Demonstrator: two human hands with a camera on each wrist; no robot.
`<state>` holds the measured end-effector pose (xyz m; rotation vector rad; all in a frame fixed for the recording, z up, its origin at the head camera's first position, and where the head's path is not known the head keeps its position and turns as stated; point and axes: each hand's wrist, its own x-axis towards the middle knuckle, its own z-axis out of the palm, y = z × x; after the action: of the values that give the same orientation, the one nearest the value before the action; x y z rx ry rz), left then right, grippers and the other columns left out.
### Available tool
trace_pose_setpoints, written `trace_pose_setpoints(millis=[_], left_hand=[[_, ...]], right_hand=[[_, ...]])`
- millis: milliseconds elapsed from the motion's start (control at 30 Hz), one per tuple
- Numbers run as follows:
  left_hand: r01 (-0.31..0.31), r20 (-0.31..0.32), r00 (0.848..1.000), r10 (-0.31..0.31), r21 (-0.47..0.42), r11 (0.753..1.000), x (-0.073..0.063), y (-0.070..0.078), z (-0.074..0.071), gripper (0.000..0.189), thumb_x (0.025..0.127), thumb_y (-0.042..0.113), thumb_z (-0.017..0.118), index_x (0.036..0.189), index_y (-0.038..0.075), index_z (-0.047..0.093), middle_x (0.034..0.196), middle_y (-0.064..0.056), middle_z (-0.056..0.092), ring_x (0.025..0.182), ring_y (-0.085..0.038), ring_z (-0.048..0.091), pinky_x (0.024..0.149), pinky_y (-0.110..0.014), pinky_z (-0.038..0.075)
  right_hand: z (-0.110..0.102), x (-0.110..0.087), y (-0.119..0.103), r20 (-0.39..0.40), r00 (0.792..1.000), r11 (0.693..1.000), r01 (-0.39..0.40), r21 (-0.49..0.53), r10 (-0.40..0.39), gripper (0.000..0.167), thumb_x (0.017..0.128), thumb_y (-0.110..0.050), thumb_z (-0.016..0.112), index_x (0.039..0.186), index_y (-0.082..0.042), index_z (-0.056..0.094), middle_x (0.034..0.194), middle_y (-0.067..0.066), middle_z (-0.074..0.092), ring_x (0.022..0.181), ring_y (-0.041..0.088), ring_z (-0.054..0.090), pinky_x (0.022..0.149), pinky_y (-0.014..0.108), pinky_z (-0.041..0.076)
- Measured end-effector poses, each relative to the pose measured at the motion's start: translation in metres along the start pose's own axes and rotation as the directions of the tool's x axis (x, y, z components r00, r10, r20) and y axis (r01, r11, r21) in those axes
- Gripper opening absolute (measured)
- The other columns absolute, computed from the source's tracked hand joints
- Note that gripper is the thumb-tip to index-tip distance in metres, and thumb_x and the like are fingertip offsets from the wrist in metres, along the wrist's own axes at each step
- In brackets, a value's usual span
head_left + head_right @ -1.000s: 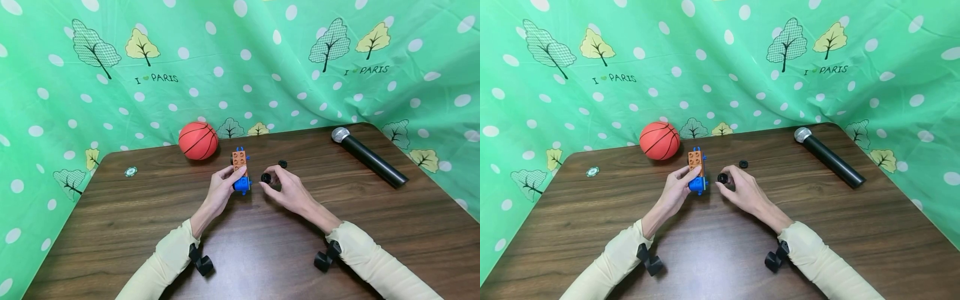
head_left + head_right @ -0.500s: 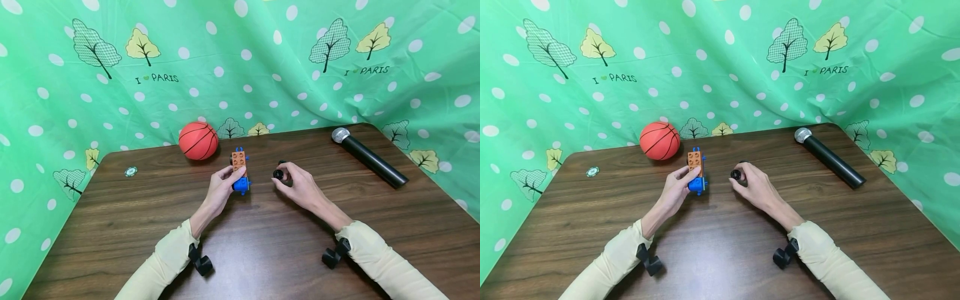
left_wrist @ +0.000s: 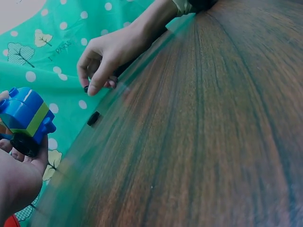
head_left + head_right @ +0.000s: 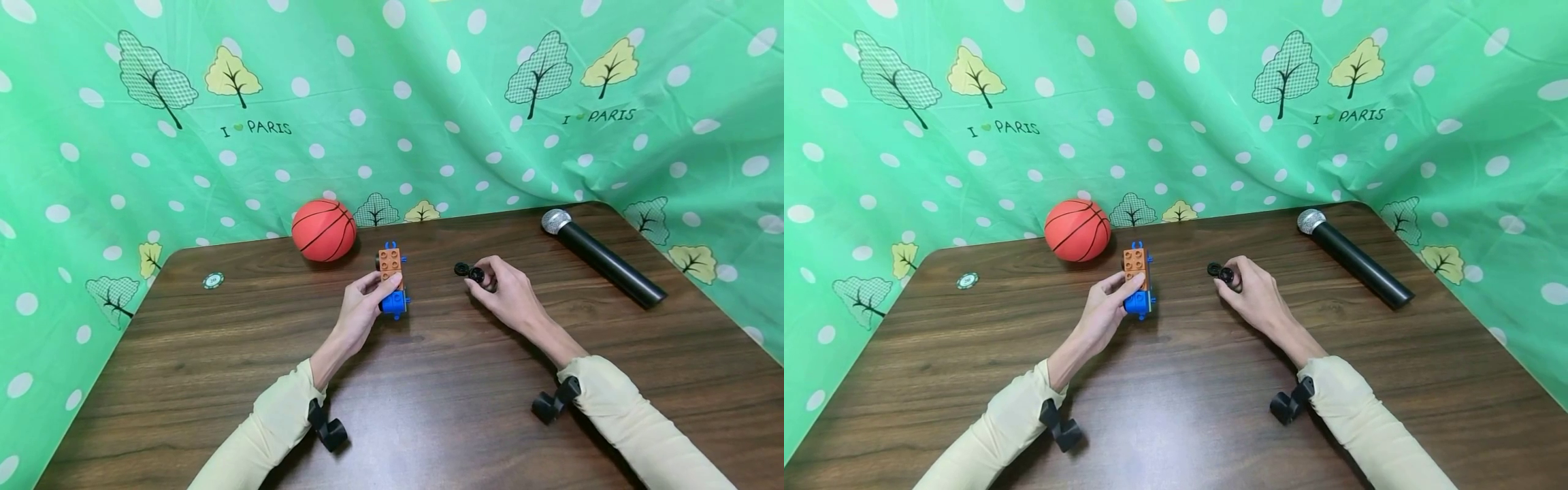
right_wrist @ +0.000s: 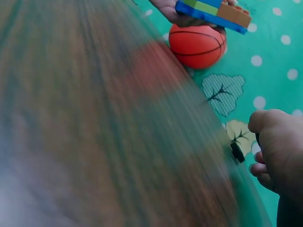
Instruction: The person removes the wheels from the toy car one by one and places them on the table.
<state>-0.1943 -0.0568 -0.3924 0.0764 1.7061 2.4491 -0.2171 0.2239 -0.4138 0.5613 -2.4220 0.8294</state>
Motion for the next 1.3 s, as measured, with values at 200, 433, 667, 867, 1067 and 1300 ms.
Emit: trace_pose_setpoints(millis=[200,433,667,867,1067,1300], left_hand=[[0.002,-0.003,1.000,-0.002,0.025,1.000,0.000,-0.001,0.001,0.037,0.100,0.016,0.067,0.129,-0.006,0.060,0.108,-0.007,0.065,0.095,-0.013,0.063,0.076,-0.022,0.053],[-0.005,0.005,1.000,0.005,0.033,0.999,0.000,0.000,0.001,0.034,0.100,0.017,0.068,0.126,-0.005,0.062,0.107,-0.007,0.067,0.093,-0.013,0.065,0.076,-0.022,0.054],[-0.004,0.010,1.000,0.004,0.053,0.999,-0.001,0.001,0.001,0.037,0.100,0.019,0.068,0.127,-0.004,0.061,0.108,-0.007,0.067,0.094,-0.014,0.064,0.076,-0.022,0.053],[-0.008,0.016,1.000,0.008,0.035,0.999,0.000,0.000,0.000,0.035,0.101,0.017,0.068,0.126,-0.006,0.061,0.109,-0.009,0.068,0.095,-0.014,0.065,0.078,-0.023,0.054],[-0.016,0.021,1.000,0.016,0.015,1.000,0.000,-0.001,0.000,0.032,0.101,0.015,0.067,0.124,-0.005,0.061,0.107,-0.009,0.069,0.094,-0.015,0.066,0.079,-0.024,0.055],[-0.015,0.030,0.999,0.015,0.027,1.000,0.000,-0.002,-0.002,0.033,0.100,0.017,0.068,0.125,-0.003,0.063,0.107,-0.008,0.068,0.094,-0.014,0.066,0.078,-0.023,0.055]], right_hand=[[-0.001,0.005,0.012,0.012,0.999,0.999,-0.031,-0.019,0.031,0.026,0.090,-0.009,0.079,0.107,0.000,0.062,0.081,0.007,0.060,0.071,0.021,0.059,0.064,0.039,0.049],[0.000,0.009,0.023,0.024,0.998,0.998,-0.059,-0.038,0.060,0.026,0.091,-0.011,0.078,0.108,0.001,0.062,0.081,0.009,0.061,0.070,0.022,0.060,0.063,0.041,0.049],[0.000,0.014,0.031,0.042,0.996,0.995,-0.079,-0.056,0.081,0.026,0.092,-0.011,0.077,0.109,0.002,0.062,0.081,0.010,0.060,0.070,0.024,0.060,0.064,0.043,0.049],[0.000,0.017,0.034,0.091,0.988,0.991,-0.116,-0.071,0.123,0.026,0.094,-0.014,0.076,0.110,0.001,0.062,0.080,0.008,0.059,0.069,0.024,0.057,0.064,0.042,0.047],[0.000,0.020,0.035,0.159,0.976,0.987,-0.136,-0.089,0.149,0.026,0.095,-0.017,0.075,0.109,0.002,0.063,0.080,0.009,0.056,0.071,0.026,0.053,0.066,0.042,0.044],[0.000,0.022,0.034,0.195,0.967,0.984,-0.150,-0.098,0.167,0.030,0.098,-0.020,0.074,0.112,0.005,0.065,0.083,0.011,0.056,0.075,0.029,0.054,0.069,0.045,0.044]])
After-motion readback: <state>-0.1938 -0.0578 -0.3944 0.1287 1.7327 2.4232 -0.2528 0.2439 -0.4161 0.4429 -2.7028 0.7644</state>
